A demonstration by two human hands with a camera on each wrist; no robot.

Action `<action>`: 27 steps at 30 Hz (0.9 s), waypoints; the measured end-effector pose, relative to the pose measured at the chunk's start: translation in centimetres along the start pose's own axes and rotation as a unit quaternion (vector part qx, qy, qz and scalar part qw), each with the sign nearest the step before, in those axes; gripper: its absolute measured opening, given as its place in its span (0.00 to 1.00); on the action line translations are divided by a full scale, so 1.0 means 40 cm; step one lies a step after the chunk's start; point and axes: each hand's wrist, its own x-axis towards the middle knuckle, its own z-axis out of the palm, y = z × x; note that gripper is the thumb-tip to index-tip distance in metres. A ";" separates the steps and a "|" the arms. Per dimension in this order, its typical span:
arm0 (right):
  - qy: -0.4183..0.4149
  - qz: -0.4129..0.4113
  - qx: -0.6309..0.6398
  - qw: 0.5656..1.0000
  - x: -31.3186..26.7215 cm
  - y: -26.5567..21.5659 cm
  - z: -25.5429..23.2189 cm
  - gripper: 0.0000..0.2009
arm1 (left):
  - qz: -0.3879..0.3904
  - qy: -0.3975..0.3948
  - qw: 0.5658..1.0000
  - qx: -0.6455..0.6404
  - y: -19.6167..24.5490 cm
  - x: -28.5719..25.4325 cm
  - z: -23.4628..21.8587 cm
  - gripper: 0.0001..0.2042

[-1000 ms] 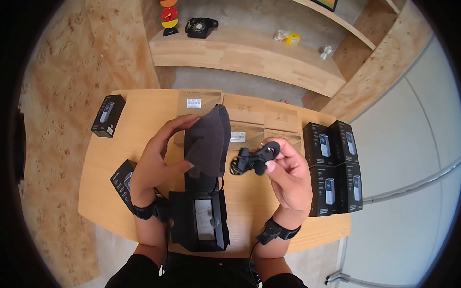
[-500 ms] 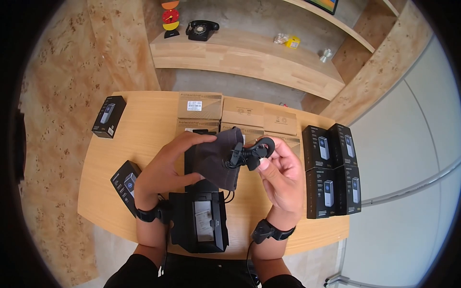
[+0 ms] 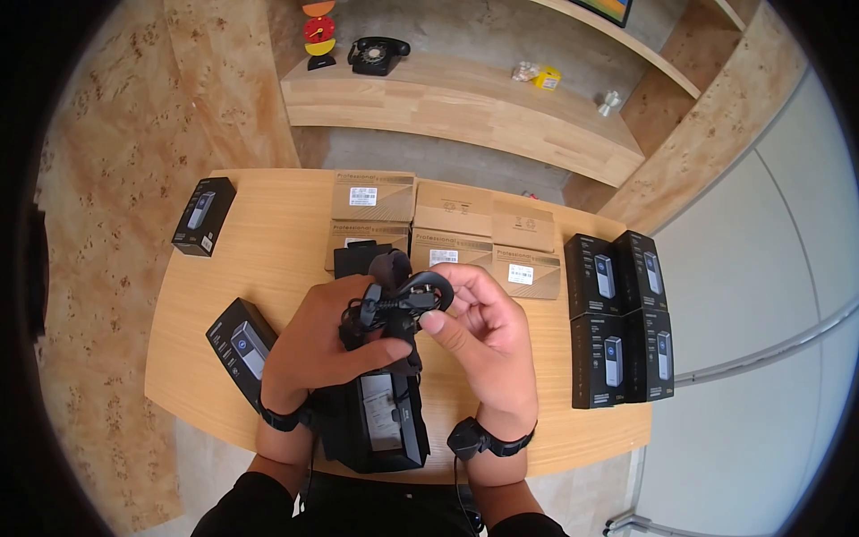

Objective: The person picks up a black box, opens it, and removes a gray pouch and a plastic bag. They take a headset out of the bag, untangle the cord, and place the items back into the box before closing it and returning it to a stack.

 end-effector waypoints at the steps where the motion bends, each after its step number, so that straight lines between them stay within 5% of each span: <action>1: -0.002 0.001 -0.007 1.000 -0.003 -0.002 0.005 0.19 | -0.015 0.002 1.000 0.007 0.002 -0.003 0.001 0.16; 17: 0.061 -0.046 -0.134 0.988 0.000 -0.026 -0.014 0.18 | -0.060 0.098 0.989 -0.092 0.019 -0.023 -0.016 0.09; 27: 0.026 -0.063 -0.416 0.907 0.013 -0.027 0.033 0.18 | -0.030 0.096 0.991 -0.094 0.011 -0.017 -0.001 0.10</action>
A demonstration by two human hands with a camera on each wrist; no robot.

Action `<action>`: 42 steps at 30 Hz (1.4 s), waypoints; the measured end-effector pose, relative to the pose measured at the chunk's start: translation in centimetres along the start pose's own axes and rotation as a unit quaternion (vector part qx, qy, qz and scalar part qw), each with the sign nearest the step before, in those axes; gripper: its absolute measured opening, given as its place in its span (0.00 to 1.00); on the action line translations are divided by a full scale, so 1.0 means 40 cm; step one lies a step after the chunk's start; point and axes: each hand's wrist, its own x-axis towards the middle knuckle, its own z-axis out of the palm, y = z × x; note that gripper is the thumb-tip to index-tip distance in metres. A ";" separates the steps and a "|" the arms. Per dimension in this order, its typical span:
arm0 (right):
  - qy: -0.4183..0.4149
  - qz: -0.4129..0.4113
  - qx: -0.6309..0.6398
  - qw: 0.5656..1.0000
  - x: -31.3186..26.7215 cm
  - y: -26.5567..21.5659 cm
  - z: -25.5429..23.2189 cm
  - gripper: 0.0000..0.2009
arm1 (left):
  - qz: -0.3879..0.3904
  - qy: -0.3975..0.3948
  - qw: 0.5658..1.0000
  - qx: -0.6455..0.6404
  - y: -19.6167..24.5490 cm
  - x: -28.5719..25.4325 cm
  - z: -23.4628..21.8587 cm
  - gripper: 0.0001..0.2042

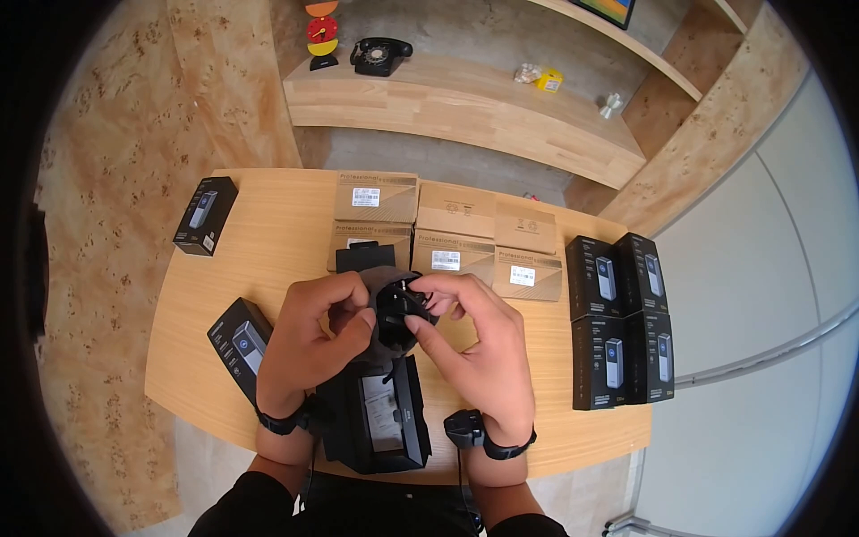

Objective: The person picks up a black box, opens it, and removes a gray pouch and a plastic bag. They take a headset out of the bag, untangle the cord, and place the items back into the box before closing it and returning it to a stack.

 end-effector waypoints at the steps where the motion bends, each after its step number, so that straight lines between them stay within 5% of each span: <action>1: 0.000 -0.001 -0.015 1.000 0.001 -0.001 0.002 0.19 | -0.001 -0.003 1.000 -0.002 0.001 0.000 -0.001 0.10; 28: -0.036 -0.019 -0.033 0.999 -0.003 -0.019 0.026 0.11 | -0.030 -0.016 0.999 0.013 0.025 -0.004 -0.017 0.09; 39: 0.079 -0.050 -0.030 0.995 -0.005 -0.001 0.014 0.11 | -0.008 0.072 0.997 -0.013 0.001 -0.002 -0.019 0.09; 42: 0.022 -0.055 -0.052 0.997 -0.007 0.003 -0.004 0.16 | -0.012 0.118 0.992 -0.038 0.011 0.002 -0.010 0.08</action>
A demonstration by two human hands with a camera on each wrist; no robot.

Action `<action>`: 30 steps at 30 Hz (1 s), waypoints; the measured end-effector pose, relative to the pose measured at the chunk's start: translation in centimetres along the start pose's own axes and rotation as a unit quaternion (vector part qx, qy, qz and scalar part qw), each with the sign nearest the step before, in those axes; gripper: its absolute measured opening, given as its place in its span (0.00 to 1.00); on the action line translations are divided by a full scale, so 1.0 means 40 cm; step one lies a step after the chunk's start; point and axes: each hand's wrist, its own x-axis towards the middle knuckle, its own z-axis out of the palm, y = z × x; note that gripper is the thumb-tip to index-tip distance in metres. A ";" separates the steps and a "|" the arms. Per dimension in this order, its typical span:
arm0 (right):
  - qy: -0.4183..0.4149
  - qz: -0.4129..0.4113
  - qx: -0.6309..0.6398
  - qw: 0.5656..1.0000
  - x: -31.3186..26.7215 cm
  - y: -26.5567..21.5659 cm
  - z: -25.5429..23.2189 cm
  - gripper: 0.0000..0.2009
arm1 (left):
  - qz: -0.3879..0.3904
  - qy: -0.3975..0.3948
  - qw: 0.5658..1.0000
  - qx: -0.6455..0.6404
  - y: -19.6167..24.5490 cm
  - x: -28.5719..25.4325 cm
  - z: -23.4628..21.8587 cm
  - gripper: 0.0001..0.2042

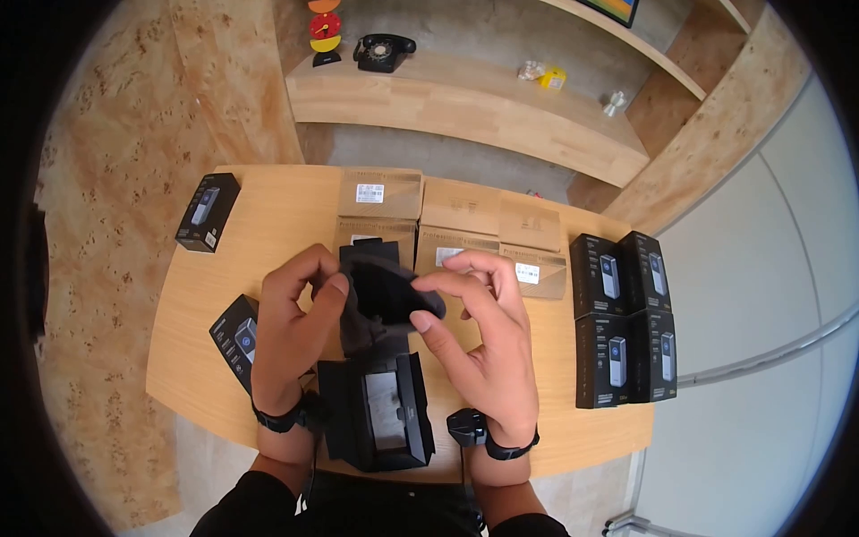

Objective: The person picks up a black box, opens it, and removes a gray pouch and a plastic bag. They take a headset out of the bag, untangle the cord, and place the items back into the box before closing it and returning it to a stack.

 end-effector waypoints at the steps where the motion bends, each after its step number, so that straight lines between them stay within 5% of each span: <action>1: -0.020 -0.002 0.000 1.000 0.002 -0.007 -0.003 0.19 | -0.005 0.017 1.000 -0.005 0.001 0.000 0.001 0.08; 7: -0.128 0.049 0.048 0.989 0.002 -0.018 0.014 0.32 | 0.032 0.030 0.999 0.009 -0.008 0.004 0.011 0.07; 10: -0.117 0.108 0.103 0.982 -0.003 -0.026 0.036 0.31 | 0.040 0.014 0.999 0.020 -0.003 -0.004 0.019 0.05; 21: -0.030 0.063 0.105 0.992 -0.001 -0.009 0.066 0.11 | 0.030 -0.111 0.993 0.040 0.001 0.005 0.014 0.05; 25: -0.028 0.074 0.174 0.982 -0.003 -0.015 0.050 0.09 | 0.036 -0.030 0.999 0.016 -0.017 0.011 -0.008 0.16; 28: -0.030 0.073 0.289 0.954 -0.009 -0.013 0.048 0.09 | 0.128 0.038 0.990 0.053 -0.037 0.035 -0.009 0.21; 30: -0.040 0.083 0.335 0.938 -0.011 -0.019 0.039 0.10 | 0.070 -0.070 0.995 0.004 -0.062 0.040 -0.041 0.20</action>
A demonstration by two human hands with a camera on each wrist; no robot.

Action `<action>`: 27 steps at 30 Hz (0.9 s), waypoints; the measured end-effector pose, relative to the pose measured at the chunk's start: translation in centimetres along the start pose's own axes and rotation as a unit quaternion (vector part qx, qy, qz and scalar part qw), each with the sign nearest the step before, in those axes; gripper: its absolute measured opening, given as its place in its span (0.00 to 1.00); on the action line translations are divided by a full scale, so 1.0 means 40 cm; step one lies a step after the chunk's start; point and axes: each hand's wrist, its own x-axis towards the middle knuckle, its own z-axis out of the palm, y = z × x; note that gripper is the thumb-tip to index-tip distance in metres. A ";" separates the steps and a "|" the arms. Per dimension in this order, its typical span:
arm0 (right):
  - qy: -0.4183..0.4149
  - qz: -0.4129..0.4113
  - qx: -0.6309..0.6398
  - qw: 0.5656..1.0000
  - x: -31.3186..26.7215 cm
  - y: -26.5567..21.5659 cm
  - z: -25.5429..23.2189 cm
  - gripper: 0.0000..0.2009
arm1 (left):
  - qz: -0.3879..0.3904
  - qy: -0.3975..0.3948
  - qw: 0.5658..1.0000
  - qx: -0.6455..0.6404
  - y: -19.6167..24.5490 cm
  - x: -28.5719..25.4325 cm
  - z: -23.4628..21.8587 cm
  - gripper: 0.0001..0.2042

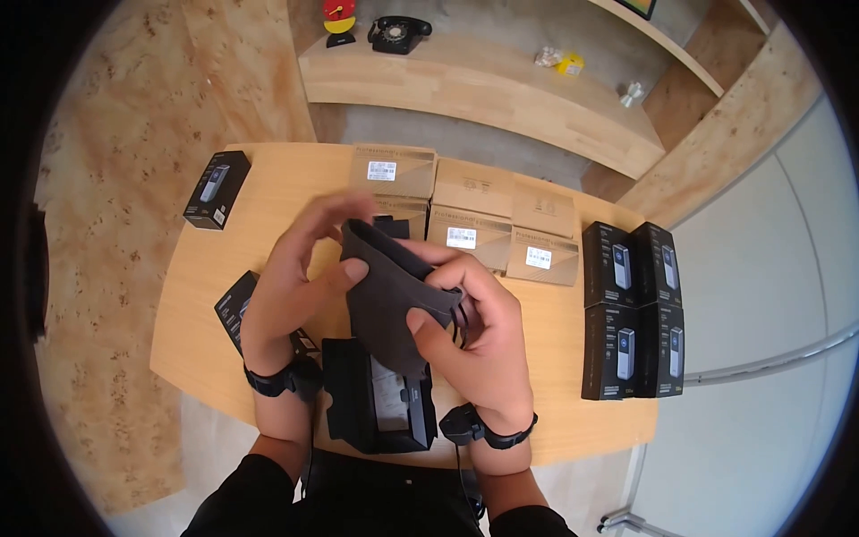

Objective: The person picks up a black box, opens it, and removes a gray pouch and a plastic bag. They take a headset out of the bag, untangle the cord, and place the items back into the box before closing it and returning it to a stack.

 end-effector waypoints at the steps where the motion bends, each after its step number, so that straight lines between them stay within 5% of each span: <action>1: -0.005 0.005 0.024 1.000 -0.001 -0.006 -0.002 0.11 | -0.026 -0.053 0.998 -0.030 -0.004 0.000 -0.017 0.20; 4: -0.003 0.034 0.079 0.996 -0.006 0.001 -0.013 0.18 | -0.123 -0.089 0.981 -0.121 0.020 -0.015 -0.032 0.16; 10: 0.037 0.032 0.104 0.993 0.022 0.001 0.003 0.35 | -0.012 -0.011 0.993 -0.114 0.038 -0.022 -0.003 0.11; 17: -0.016 0.115 -0.014 0.993 0.031 0.036 -0.037 0.20 | 0.021 -0.006 0.990 -0.139 0.029 -0.023 -0.005 0.10; 22: 0.082 0.084 -0.080 0.990 0.017 0.021 -0.025 0.16 | 0.030 0.028 0.996 -0.085 0.034 -0.020 0.007 0.12; 27: 0.163 0.000 -0.186 0.969 0.027 0.029 -0.049 0.11 | -0.050 0.107 0.990 -0.078 0.089 -0.044 0.029 0.14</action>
